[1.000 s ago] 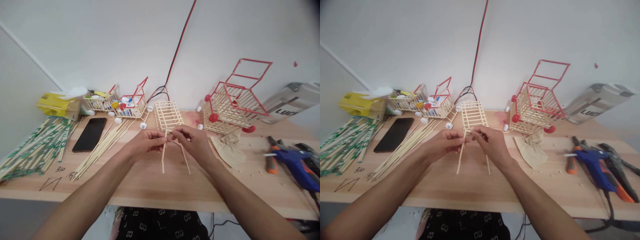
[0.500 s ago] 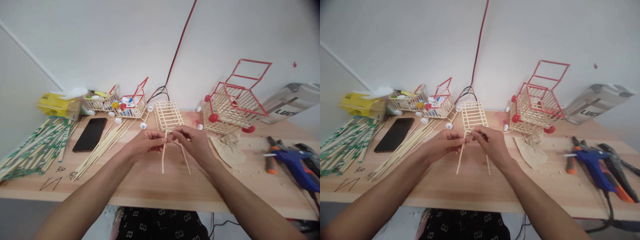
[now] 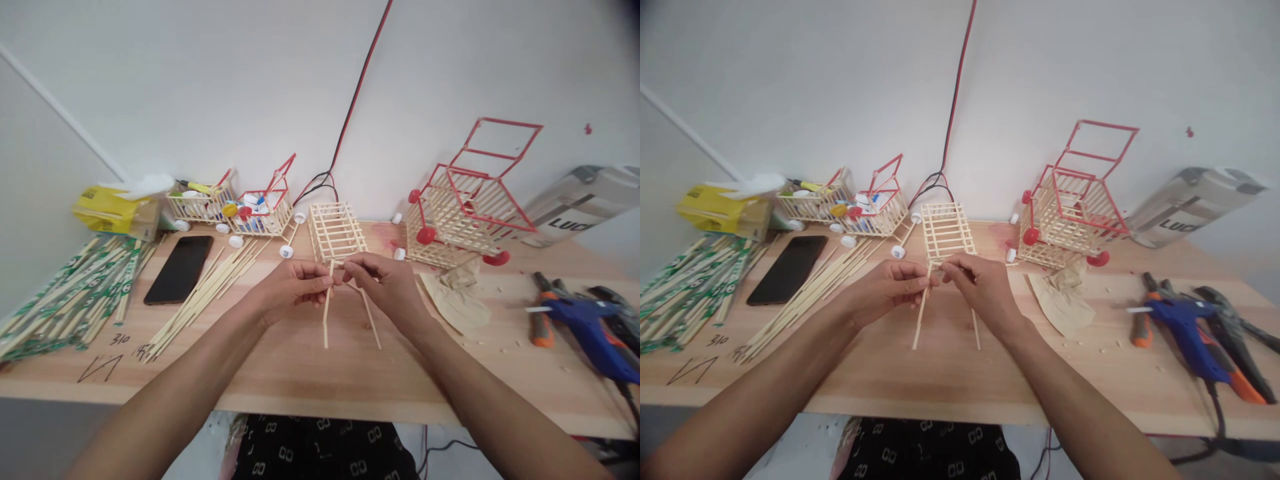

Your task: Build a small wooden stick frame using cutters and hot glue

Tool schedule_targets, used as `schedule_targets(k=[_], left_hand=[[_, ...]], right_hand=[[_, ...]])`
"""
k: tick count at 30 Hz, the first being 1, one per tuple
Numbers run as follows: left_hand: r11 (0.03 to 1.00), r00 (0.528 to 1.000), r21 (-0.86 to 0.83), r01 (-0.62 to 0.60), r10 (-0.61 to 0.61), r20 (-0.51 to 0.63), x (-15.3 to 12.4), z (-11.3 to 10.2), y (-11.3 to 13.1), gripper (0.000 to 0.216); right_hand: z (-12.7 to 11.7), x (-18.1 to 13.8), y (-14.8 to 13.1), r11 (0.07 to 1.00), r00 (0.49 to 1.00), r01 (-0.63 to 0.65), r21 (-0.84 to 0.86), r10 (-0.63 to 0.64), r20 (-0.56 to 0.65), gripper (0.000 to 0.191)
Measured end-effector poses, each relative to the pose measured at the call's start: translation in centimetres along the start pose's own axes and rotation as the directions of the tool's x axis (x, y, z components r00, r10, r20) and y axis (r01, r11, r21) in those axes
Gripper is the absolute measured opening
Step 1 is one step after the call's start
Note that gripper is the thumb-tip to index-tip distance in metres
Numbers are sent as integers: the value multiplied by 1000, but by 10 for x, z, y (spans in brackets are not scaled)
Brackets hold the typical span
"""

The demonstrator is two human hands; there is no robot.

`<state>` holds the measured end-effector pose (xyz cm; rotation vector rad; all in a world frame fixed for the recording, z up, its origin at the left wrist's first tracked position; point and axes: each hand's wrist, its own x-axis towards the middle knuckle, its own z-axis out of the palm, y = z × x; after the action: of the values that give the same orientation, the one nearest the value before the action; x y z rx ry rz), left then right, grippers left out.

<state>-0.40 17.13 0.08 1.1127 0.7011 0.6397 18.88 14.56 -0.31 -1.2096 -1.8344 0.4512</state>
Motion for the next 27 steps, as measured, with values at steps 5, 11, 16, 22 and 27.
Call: schedule_targets(k=[5, 11, 16, 22, 27], left_hand=[[1000, 1000, 2, -2, 2, 7, 0, -1, 0, 26], [1000, 1000, -1, 7, -7, 9, 0, 0, 0, 26], [1000, 1000, -6, 17, -17, 5, -1, 0, 1, 25], [1000, 1000, -17, 9, -9, 19, 0, -1, 0, 25], [1000, 1000, -21, 14, -14, 15, 0, 0, 0, 25]], right_hand=[[0, 0, -1, 1000, 1000, -15, -4, 15, 1, 21], [0, 0, 0, 1000, 1000, -23, 2, 23, 4, 23], [0, 0, 1, 1000, 1000, -20, -2, 20, 3, 25], [0, 0, 0, 1000, 1000, -18, 4, 18, 5, 24], [0, 1, -1, 1000, 1000, -20, 11, 20, 5, 22]])
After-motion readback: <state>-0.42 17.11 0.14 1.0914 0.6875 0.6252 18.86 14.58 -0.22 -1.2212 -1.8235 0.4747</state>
